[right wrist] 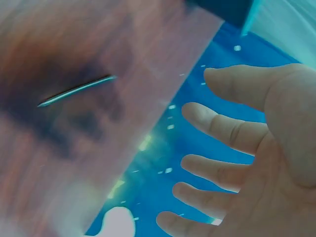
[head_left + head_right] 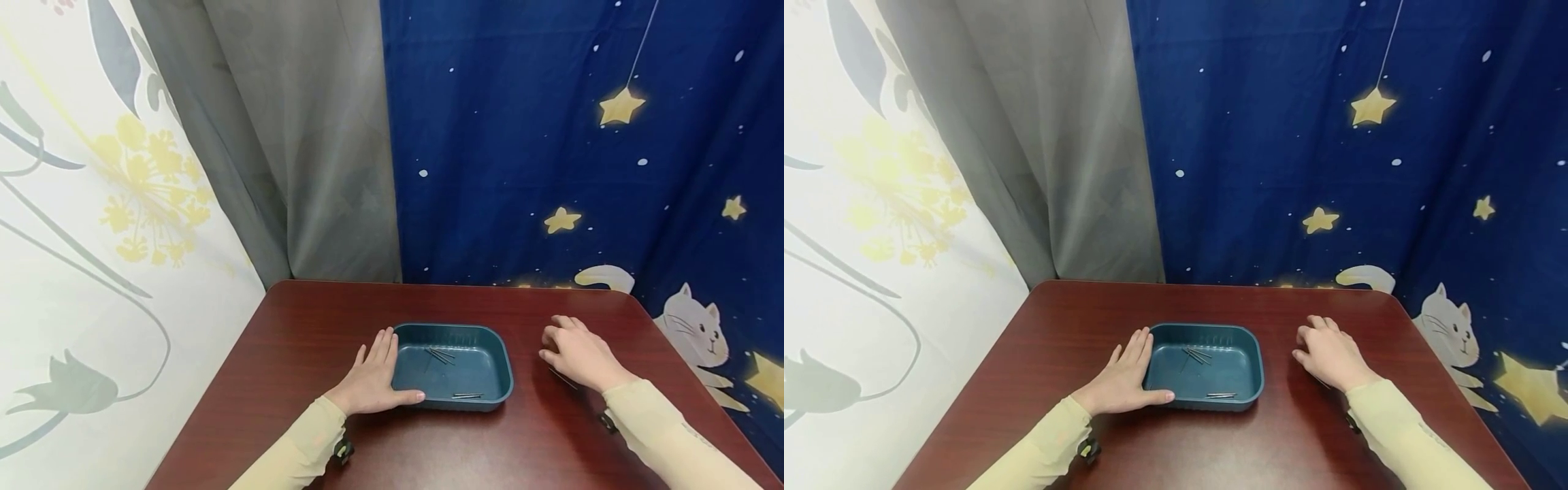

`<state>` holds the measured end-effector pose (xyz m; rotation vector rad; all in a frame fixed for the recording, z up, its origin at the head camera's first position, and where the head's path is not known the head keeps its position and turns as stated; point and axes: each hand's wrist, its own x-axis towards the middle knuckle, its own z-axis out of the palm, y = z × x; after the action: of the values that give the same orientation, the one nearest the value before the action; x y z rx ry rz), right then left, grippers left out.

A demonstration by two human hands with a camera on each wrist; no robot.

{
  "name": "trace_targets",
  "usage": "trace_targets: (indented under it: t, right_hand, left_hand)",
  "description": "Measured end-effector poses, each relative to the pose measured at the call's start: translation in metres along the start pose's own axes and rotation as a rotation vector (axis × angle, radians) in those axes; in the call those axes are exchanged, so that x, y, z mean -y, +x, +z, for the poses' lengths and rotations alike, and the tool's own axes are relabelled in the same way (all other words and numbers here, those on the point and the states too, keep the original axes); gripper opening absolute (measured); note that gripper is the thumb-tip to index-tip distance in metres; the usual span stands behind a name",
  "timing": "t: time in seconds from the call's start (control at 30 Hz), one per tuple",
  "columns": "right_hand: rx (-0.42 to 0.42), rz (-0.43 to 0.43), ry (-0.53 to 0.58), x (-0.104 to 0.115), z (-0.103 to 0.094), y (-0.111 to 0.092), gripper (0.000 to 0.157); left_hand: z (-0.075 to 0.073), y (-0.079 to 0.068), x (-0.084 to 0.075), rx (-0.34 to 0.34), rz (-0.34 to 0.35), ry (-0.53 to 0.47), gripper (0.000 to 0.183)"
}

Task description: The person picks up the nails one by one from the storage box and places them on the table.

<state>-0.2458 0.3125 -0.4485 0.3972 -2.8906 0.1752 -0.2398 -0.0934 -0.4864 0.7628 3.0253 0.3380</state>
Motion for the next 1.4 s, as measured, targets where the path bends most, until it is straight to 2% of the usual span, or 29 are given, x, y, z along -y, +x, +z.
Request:
trace_targets:
  t: [0.33, 0.63, 0.9, 1.1, 1.27, 1.4]
  right_hand:
    - [-0.029, -0.060, 0.017, 0.049, -0.021, 0.026, 0.024]
    - [-0.077, -0.146, 0.066, 0.094, -0.033, 0.059, 0.020]
    - [-0.037, -0.180, 0.078, 0.121, -0.019, 0.083, 0.013]
    - [-0.008, -0.247, 0.071, 0.143, -0.004, 0.096, 0.009]
    - [0.072, -0.307, 0.107, 0.161, 0.009, 0.102, 0.003]
    - [0.146, -0.379, 0.100, 0.168, 0.022, 0.102, 0.006]
  left_hand:
    - [0.002, -0.001, 0.001, -0.001, 0.000, -0.011, 0.122]
    - [0.001, 0.001, 0.001, -0.011, -0.005, -0.026, 0.121]
    - [0.002, 0.003, 0.000, 0.009, -0.014, -0.037, 0.120]
    - [0.001, 0.002, 0.000, 0.011, -0.016, -0.035, 0.120]
    - [0.001, 0.002, 0.002, 0.020, -0.016, -0.034, 0.121]
    - [0.002, 0.003, 0.003, 0.024, -0.014, -0.041, 0.119]
